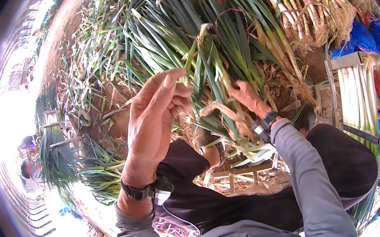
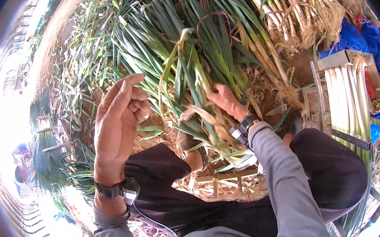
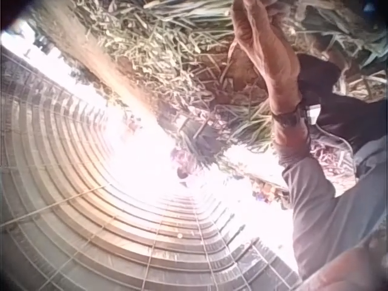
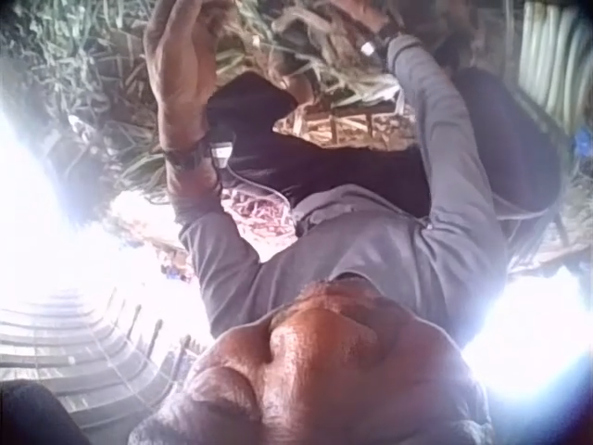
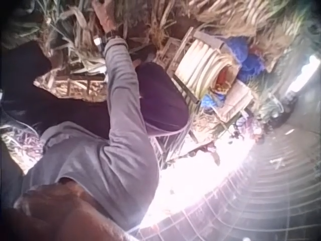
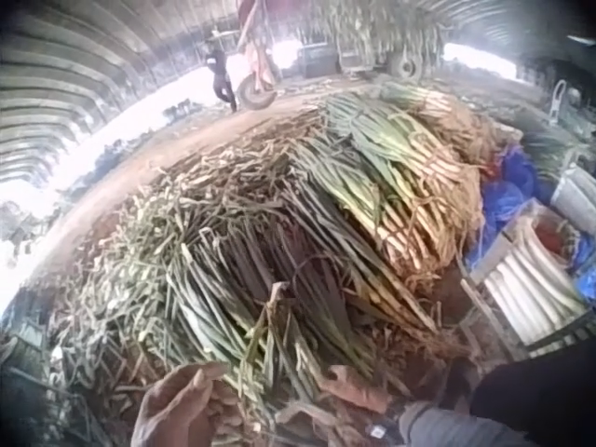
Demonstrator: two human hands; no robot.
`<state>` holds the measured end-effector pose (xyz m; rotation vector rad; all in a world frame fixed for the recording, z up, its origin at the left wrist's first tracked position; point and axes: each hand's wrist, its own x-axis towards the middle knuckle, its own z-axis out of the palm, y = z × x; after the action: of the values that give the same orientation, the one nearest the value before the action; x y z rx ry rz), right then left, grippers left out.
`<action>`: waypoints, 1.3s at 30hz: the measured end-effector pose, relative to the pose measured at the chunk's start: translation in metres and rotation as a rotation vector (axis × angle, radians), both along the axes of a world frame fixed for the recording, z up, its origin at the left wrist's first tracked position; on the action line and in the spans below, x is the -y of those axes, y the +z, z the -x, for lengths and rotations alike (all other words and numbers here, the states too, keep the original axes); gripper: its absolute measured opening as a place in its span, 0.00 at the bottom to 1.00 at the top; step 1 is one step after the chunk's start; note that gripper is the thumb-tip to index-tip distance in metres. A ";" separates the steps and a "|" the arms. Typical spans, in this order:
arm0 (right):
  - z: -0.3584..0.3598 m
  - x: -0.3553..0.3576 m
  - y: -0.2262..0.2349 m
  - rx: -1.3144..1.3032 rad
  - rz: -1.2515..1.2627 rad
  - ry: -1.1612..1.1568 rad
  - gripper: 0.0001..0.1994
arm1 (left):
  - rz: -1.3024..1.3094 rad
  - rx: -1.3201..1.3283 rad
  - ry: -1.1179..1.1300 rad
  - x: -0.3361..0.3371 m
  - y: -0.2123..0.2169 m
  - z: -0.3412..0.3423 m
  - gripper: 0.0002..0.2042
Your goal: Peeling and cleaning harvested leeks by hand in an agricultural environment.
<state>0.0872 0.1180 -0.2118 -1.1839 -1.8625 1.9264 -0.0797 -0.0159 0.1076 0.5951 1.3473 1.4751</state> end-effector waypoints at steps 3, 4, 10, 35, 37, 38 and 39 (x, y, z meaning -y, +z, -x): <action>0.024 -0.022 0.072 -0.113 -0.029 -0.007 0.17 | 0.026 -0.045 0.035 0.003 0.000 0.003 0.17; 0.033 -0.030 0.093 -0.064 -0.079 0.000 0.16 | 0.016 -0.045 0.035 0.003 -0.001 0.004 0.17; 0.020 -0.023 0.137 -0.117 0.104 0.080 0.19 | -0.061 -0.022 0.073 0.005 -0.010 0.018 0.16; -0.103 0.094 0.081 0.368 -0.855 0.851 0.24 | -0.642 -0.094 0.632 0.028 0.022 0.075 0.24; -0.125 0.079 0.060 0.276 -0.873 1.126 0.20 | -0.661 -0.044 0.640 0.029 0.032 0.075 0.26; -0.123 0.075 0.069 0.292 -0.736 0.756 0.17 | -0.656 -0.058 0.651 0.036 0.032 0.077 0.26; -0.123 0.067 0.080 0.303 -0.587 0.388 0.15 | -0.639 -0.036 0.567 0.042 0.033 0.079 0.28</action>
<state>0.2098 0.0507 -0.1315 -1.0063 -2.7252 1.2163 -0.1586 -0.0582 0.1410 0.6629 1.1023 2.4074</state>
